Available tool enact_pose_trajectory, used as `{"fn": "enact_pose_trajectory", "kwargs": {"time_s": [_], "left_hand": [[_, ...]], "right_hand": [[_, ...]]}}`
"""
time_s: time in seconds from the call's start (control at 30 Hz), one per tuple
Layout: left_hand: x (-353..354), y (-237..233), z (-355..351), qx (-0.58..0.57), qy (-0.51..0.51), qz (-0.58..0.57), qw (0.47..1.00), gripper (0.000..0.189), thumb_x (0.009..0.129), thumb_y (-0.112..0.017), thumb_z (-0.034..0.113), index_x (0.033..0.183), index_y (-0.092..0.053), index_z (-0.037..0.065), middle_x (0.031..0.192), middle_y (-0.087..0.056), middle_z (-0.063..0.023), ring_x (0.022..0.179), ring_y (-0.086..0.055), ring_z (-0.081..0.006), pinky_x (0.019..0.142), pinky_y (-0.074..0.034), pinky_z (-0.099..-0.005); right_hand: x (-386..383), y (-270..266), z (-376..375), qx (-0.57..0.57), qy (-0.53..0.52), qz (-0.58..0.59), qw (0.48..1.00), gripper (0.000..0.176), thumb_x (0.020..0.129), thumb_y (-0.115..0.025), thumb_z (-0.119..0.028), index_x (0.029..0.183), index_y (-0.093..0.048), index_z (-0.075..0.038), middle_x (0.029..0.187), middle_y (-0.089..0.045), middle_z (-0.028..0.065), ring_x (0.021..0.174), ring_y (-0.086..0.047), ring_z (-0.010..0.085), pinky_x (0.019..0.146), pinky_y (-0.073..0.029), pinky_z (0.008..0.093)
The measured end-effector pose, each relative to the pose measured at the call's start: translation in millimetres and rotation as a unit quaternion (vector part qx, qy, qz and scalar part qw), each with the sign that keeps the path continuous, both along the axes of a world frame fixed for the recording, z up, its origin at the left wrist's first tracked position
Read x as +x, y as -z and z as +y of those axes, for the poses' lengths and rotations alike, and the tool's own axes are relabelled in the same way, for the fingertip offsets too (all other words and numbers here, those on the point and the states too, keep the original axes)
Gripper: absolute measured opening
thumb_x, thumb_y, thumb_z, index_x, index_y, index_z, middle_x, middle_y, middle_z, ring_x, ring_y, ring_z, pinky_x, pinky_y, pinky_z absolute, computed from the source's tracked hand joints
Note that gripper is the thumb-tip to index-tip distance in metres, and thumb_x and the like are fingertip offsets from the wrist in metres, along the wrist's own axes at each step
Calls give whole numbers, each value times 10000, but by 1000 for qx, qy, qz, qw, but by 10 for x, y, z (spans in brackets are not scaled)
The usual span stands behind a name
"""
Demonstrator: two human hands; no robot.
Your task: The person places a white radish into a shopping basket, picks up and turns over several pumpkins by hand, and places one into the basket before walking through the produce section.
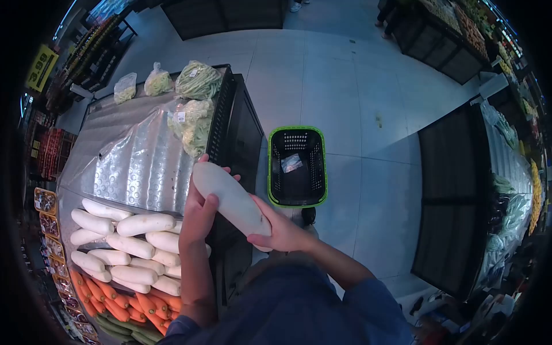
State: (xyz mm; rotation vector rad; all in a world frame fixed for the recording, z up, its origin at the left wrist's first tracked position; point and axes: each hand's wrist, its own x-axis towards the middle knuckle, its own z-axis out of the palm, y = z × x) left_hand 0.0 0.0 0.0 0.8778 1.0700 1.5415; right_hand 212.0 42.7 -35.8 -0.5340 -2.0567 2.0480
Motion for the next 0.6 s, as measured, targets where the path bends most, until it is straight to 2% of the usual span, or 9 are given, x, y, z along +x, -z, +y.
{"fn": "enact_pose_trajectory", "kwargs": {"time_s": [0.07,0.1,0.17,0.2,0.27,0.37,0.53,0.6], "left_hand": [[5,220,366,-10,62,-36,997,905,861,-714,400,1513,-163,100,1326,-505,-170,1213,-552,-324,1006,-470,-452],[465,510,717,-108,99,-62,987,756,906,-674,336,1481,-252,83,1309,-516,-151,1208,-552,-289,1009,-464,-435],[734,1158,1437,-172,119,-57,976,587,948,-622,286,1421,-353,66,1297,-527,-133,1177,-562,-253,1000,-468,-411],[854,1387,1823,-166,113,-56,978,587,948,-622,286,1421,-353,66,1297,-527,-133,1177,-562,-253,1000,-468,-411],[1068,1900,2271,-234,138,-152,950,484,972,-589,262,1364,-410,41,1275,-543,-120,1140,-575,-231,983,-477,-404],[1281,2858,2743,-280,164,-204,924,461,979,-582,268,1333,-419,21,1194,-552,-87,1115,-566,-193,945,-499,-377],[1480,4369,3127,-324,162,-214,907,477,972,-589,292,1343,-432,36,1192,-568,-102,1093,-589,-210,917,-516,-391],[1497,4947,3209,-338,193,-206,898,493,976,-582,277,1365,-417,23,1269,-548,-100,1170,-552,-200,1012,-455,-402]], "right_hand": [[26,279,102,30,142,29,989,919,863,-709,-241,1528,-110,-33,1428,-416,193,1295,-450,260,1074,-354,377],[499,490,214,-58,150,23,987,919,863,-709,-241,1528,-110,-33,1428,-416,193,1295,-450,260,1074,-354,377],[735,938,806,-35,225,-33,973,873,869,-694,-226,1515,-143,-23,1413,-426,204,1278,-466,266,1058,-372,384],[821,1154,1122,-12,246,-46,968,821,878,-678,-214,1501,-180,-17,1390,-449,202,1258,-484,267,1047,-384,376],[1032,1815,1431,-39,265,-76,960,808,881,-676,-212,1496,-192,-13,1376,-463,200,1247,-494,265,1042,-389,371],[1243,2585,1790,-62,301,-105,946,787,883,-679,-217,1486,-223,-1,1340,-497,196,1217,-518,260,1027,-403,358],[1398,3907,2101,-120,324,-140,928,774,885,-685,-229,1475,-239,-1,1308,-510,187,1191,-527,251,1014,-411,354],[1399,4359,2193,-138,323,-152,924,764,886,-684,-225,1470,-244,-1,1304,-509,185,1184,-528,250,1005,-418,357]]}}
